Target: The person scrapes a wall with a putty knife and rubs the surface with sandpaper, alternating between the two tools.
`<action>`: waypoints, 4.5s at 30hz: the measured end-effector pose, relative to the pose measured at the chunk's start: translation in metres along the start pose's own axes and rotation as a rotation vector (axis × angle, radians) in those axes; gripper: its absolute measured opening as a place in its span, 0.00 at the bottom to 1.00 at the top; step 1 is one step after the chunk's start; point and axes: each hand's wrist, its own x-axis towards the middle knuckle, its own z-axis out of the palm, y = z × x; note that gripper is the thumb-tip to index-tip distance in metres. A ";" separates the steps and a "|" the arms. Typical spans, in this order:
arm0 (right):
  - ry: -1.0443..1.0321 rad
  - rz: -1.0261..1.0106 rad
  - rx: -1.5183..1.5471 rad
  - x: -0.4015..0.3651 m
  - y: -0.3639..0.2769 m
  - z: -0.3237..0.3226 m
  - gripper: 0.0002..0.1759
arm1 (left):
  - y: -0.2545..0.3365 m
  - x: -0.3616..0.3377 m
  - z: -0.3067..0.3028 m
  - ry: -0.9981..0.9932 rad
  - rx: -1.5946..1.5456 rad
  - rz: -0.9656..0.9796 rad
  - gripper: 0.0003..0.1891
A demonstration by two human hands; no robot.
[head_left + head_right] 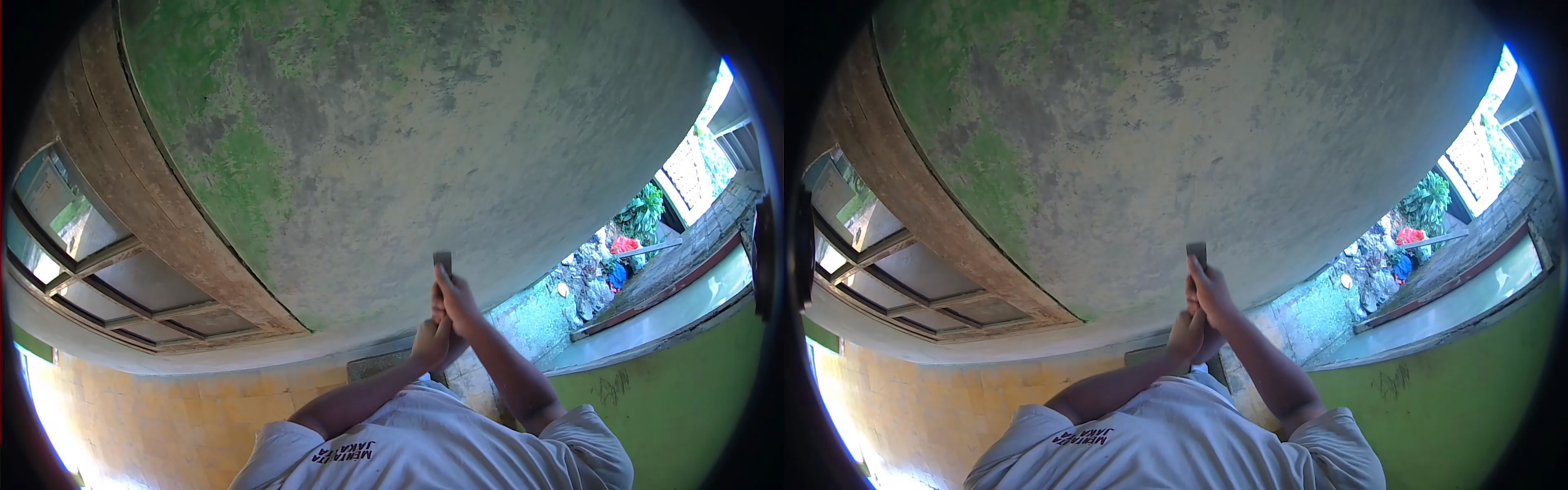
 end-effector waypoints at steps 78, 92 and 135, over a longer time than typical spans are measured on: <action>-0.031 -0.083 0.018 0.018 -0.045 0.009 0.27 | 0.044 0.036 -0.017 -0.060 0.033 0.046 0.29; 0.001 -0.099 0.009 0.022 -0.039 -0.004 0.26 | 0.051 0.035 -0.009 -0.093 0.071 0.090 0.30; -0.072 -0.125 0.002 0.012 -0.066 0.016 0.27 | 0.063 0.038 -0.021 -0.049 0.008 0.074 0.30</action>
